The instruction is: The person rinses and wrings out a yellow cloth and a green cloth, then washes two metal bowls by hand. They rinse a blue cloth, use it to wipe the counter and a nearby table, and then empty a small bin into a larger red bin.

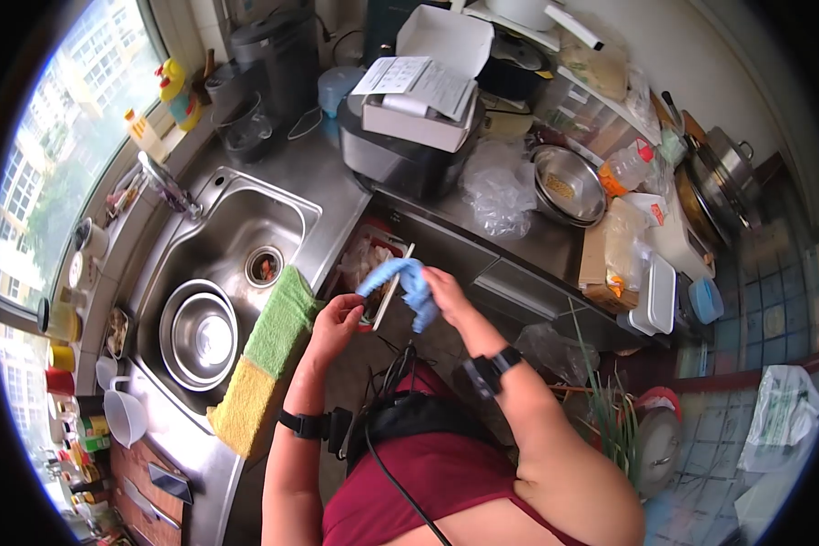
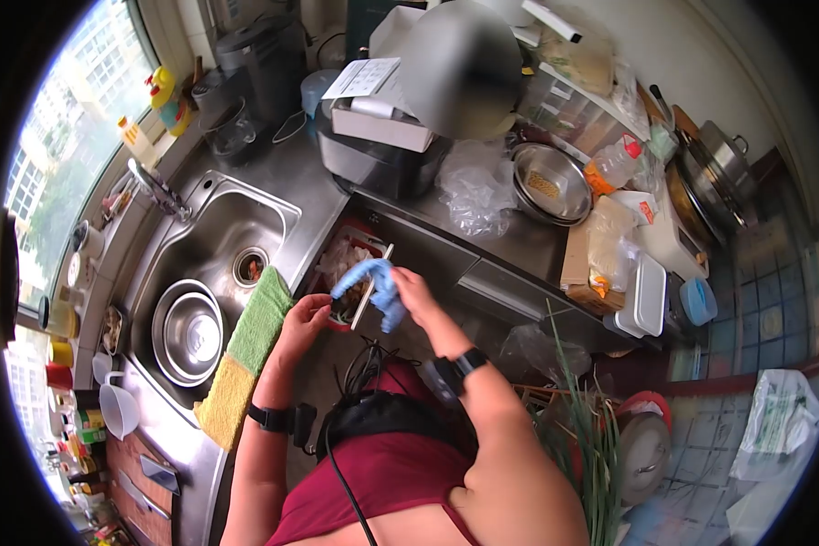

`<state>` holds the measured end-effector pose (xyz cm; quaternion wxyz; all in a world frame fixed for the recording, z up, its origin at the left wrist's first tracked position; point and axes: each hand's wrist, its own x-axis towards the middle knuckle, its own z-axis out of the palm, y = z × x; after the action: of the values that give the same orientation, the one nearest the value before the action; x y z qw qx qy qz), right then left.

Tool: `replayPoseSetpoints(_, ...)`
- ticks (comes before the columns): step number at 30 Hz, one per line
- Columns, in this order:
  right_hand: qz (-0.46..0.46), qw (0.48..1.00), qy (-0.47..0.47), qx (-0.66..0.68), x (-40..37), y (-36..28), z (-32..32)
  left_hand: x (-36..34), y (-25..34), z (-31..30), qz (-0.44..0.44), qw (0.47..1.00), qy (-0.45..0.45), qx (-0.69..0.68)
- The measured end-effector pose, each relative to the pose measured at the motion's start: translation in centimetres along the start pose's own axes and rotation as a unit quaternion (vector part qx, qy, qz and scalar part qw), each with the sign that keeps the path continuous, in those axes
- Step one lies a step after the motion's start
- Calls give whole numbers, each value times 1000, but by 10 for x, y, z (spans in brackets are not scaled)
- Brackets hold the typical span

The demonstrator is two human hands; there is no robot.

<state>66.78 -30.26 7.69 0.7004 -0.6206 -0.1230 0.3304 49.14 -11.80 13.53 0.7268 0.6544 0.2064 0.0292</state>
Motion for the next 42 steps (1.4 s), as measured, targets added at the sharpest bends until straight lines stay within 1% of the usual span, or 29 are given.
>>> replayPoseSetpoints(1, 1, 999, 44, 13, -16, -11, -20, 8, -4, 5, 14, 1000, -13, -24)
replayPoseSetpoints(4, -21, 984, 173, 36, -48, -35, -92, 25, 15, 28, 1, 1000, -26, -1)
replayPoseSetpoints(5, -50, 971, 233, 33, -55, -42, -114, 35, 22, 36, 2, 998, -35, 47)
replayPoseSetpoints(6, -79, 952, 294, 30, -60, -49, -134, 49, 22, 47, 19, 998, -37, 51)
replayPoseSetpoints(8, -139, 908, 393, -28, -64, -67, -169, 80, 17, 77, 53, 996, -40, 57)
replayPoseSetpoints(9, -150, 888, 424, -92, -64, -77, -185, 94, 30, 96, 17, 997, -65, 34)
replayPoseSetpoints(10, -156, 872, 438, -155, -60, -78, -206, 112, 35, 115, 3, 996, -75, 37)
replayPoseSetpoints(12, -215, 805, 466, -297, -43, -75, -238, 144, 48, 159, -33, 997, -64, 33)
replayPoseSetpoints(13, -206, 757, 463, -412, -30, -64, -256, 163, 51, 179, -51, 997, -55, 27)
replayPoseSetpoints(14, -192, 698, 450, -522, -19, -52, -273, 182, 51, 197, -69, 996, -46, 20)
replayPoseSetpoints(15, -106, 690, 461, -547, -8, -41, -280, 201, 48, 213, -78, 996, -41, 0)
replayPoseSetpoints(16, -35, 697, 459, -550, 2, -38, -278, 221, 45, 228, -99, 995, -16, -29)
replayPoseSetpoints(18, 54, 674, 404, -616, 18, -37, -270, 263, 38, 253, -138, 986, 35, -84)
replayPoseSetpoints(21, 20, 670, 371, -642, 35, -36, -266, 320, 28, 272, -146, 976, 114, -114)
replayPoseSetpoints(22, -3, 677, 341, -652, 36, -36, -271, 337, 25, 278, -143, 971, 141, -129)
replayPoseSetpoints(24, -51, 686, 280, -670, 36, -36, -278, 369, 17, 289, -156, 965, 194, -87)
replayPoseSetpoints(26, -89, 704, 228, -666, 31, -48, -283, 399, 1, 295, -211, 942, 259, 31)
replayPoseSetpoints(28, -120, 712, 182, -667, 29, -52, -290, 421, -20, 292, -35, 975, 210, -66)
replayPoseSetpoints(29, -124, 719, 176, -661, 29, -52, -292, 429, -32, 289, 54, 975, 181, -113)
replayPoseSetpoints(32, -133, 736, 170, -642, 28, -51, -296, 438, -85, 249, 13, 979, 45, -200)
replayPoseSetpoints(34, -135, 744, 178, -629, 30, -50, -294, 430, -114, 216, -13, 966, -46, -254)
replayPoseSetpoints(35, -127, 744, 169, -634, 31, -49, -292, 388, -59, 220, -86, 936, -75, -334)
replayPoseSetpoints(36, -119, 743, 161, -638, 31, -50, -288, 341, 6, 225, -164, 894, -91, -407)
replayPoseSetpoints(37, -111, 743, 153, -642, 33, -49, -284, 322, 5, 207, -204, 893, -93, -390)
replayPoseSetpoints(38, -137, 753, 106, -635, 35, -43, -279, 287, 18, 193, -81, 921, -149, -351)
replayPoseSetpoints(39, -163, 762, 59, -625, 40, -34, -272, 261, 47, 184, -112, 945, -151, -267)
replayPoseSetpoints(40, -189, 767, 12, -613, 48, -24, -266, 221, 79, 181, -20, 979, -175, -103)
replayPoseSetpoints(41, -176, 715, -56, -675, 63, -11, -261, 200, 84, 164, -20, 982, -181, -43)
replayPoseSetpoints(42, -175, 790, -30, -586, 71, -25, -251, 182, 83, 150, -82, 982, -158, -63)
